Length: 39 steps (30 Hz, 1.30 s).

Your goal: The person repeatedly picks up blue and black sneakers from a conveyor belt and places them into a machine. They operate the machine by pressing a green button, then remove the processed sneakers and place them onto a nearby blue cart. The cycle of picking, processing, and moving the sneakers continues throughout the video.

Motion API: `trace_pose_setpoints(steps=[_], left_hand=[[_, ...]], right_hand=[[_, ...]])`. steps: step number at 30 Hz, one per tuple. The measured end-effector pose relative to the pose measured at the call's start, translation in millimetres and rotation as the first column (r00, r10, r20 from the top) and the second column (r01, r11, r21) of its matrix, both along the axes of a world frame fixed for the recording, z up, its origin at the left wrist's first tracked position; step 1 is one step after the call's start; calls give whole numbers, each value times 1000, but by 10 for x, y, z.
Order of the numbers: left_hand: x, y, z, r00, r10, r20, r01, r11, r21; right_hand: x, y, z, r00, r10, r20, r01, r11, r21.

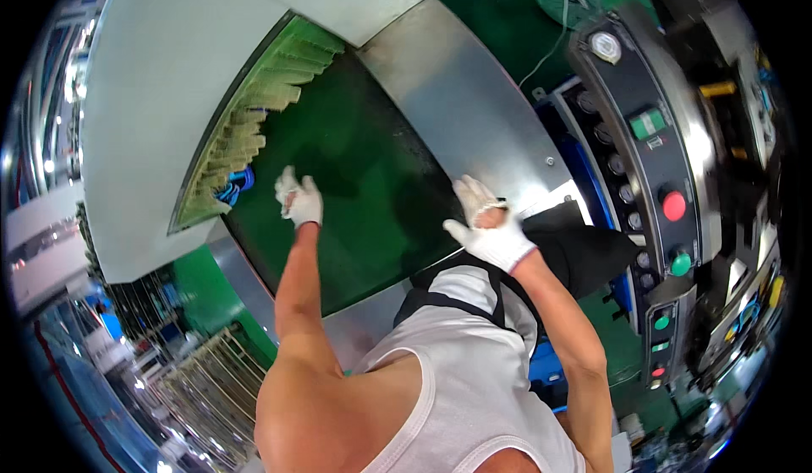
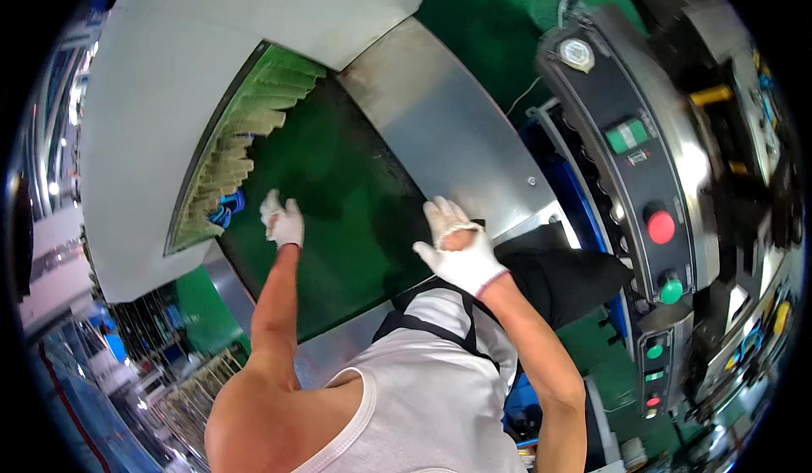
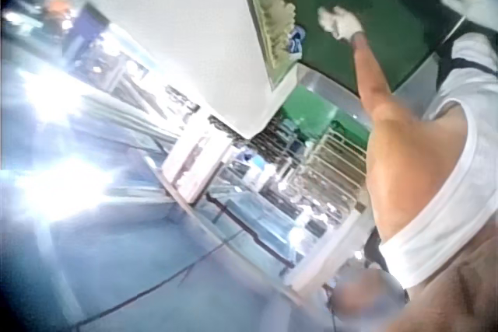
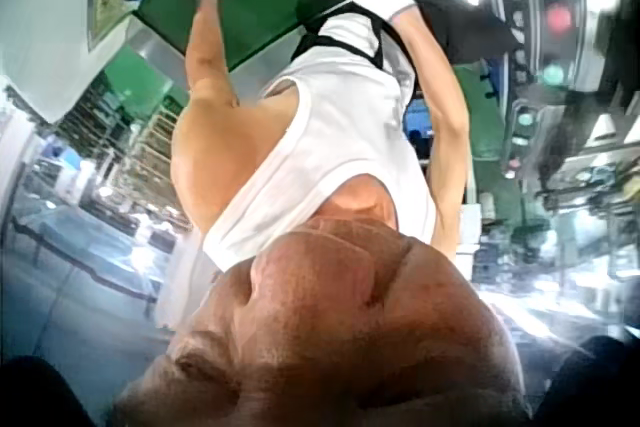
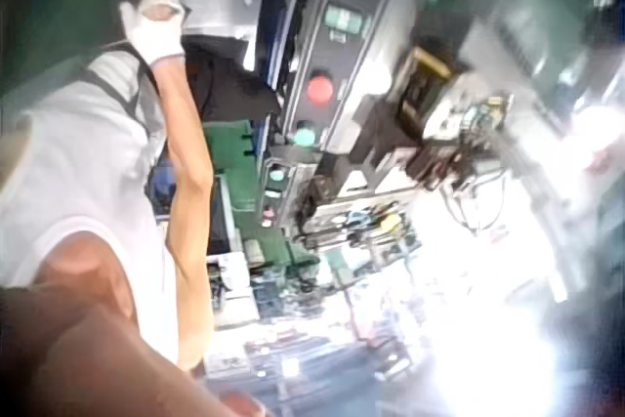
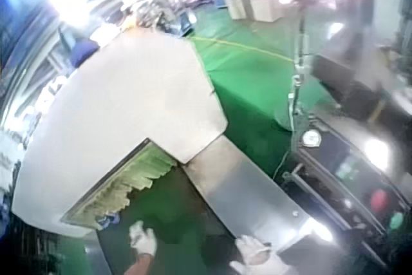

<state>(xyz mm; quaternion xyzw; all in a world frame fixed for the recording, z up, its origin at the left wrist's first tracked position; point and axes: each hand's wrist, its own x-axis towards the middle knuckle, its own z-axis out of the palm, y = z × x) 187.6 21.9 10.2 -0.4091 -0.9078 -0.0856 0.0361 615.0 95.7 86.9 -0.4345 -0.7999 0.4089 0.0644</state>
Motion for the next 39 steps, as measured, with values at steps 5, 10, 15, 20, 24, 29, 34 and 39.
trace_pose_setpoints(steps=[5,10,15,20,24,29,34,39], left_hand=[[-1489,-520,180,926,330,-181,-336,942,-1],[-2641,-433,270,848,528,45,-530,843,96],[-3659,-583,-85,813,579,-58,-576,815,62],[-3796,-606,-75,502,-345,-793,-607,513,-607],[-3726,-439,-260,684,427,-592,-437,889,136],[-3761,-248,-94,913,30,-406,-324,658,-680],[-4366,-912,138,818,555,-151,-574,803,-160],[-2847,-709,-172,939,322,-119,-334,937,-103]], right_hand=[[-1096,210,-246,883,374,284,-328,924,-197],[-1196,-351,-1063,782,264,565,-328,945,13],[-1217,-314,-999,739,316,595,-375,927,-26],[-1246,-404,-1145,788,153,597,-216,976,35],[-1285,-443,-1221,780,164,604,-192,981,-19],[-1339,-372,-1134,695,178,696,-207,977,-44],[-1349,-233,-926,658,322,681,-287,943,-169],[-1429,-422,-1158,594,294,748,-291,946,-141]])
